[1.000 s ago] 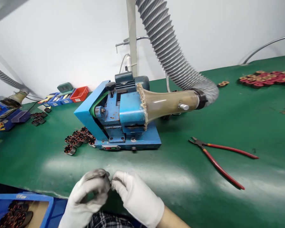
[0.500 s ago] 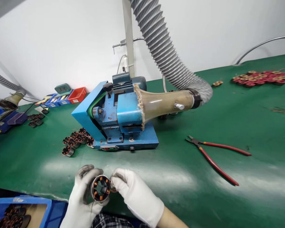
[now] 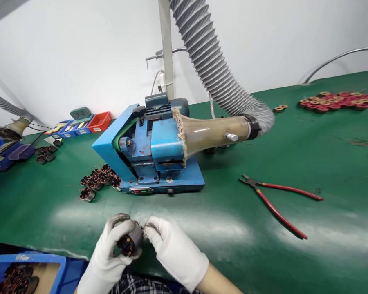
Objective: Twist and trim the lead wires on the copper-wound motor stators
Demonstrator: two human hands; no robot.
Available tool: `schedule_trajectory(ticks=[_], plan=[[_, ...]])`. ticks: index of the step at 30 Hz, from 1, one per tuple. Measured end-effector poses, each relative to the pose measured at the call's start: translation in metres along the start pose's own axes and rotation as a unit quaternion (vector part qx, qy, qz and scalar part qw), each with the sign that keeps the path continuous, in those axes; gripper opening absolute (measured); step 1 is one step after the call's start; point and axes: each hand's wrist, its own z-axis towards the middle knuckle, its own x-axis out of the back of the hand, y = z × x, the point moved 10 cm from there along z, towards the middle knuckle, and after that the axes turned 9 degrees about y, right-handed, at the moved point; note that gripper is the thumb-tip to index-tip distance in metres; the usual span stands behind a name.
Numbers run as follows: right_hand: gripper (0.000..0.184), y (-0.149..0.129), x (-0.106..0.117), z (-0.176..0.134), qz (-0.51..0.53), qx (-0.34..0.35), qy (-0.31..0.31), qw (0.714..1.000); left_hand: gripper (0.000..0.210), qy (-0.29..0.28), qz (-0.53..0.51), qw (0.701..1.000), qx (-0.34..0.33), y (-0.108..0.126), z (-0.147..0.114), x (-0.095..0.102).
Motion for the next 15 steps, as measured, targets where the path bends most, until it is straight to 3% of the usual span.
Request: schedule_trajectory(ticks=[3,5,8,11,13,15], plan=[[0.021,-0.004,0.005,-0.001,-0.075,0.014,0.025,0.997,0.032,-0.021,-0.052,0.998,0.042,-0.006,-0.004,-0.01],[0.022,-0.003,0.001,0.0,-0.05,0.003,0.015,0.999,0.027,0.025,-0.063,0.996,0.064,-0.01,-0.006,-0.006],[0.022,0.018,-0.024,0.0,0.077,-0.091,-0.08,0.99,0.044,0.084,-0.011,0.991,0.1,-0.021,-0.013,0.0],[0.019,0.044,-0.054,-0.006,0.123,-0.187,-0.194,0.955,0.05,0.061,0.052,0.996,0.032,-0.018,-0.019,-0.01],[0.019,0.054,-0.058,-0.004,0.094,-0.194,-0.215,0.953,0.042,0.059,0.056,0.997,-0.017,-0.017,-0.022,-0.015],[0.019,0.056,-0.055,0.003,0.049,-0.177,-0.207,0.961,0.04,0.043,0.065,0.997,0.02,-0.032,-0.023,-0.022]])
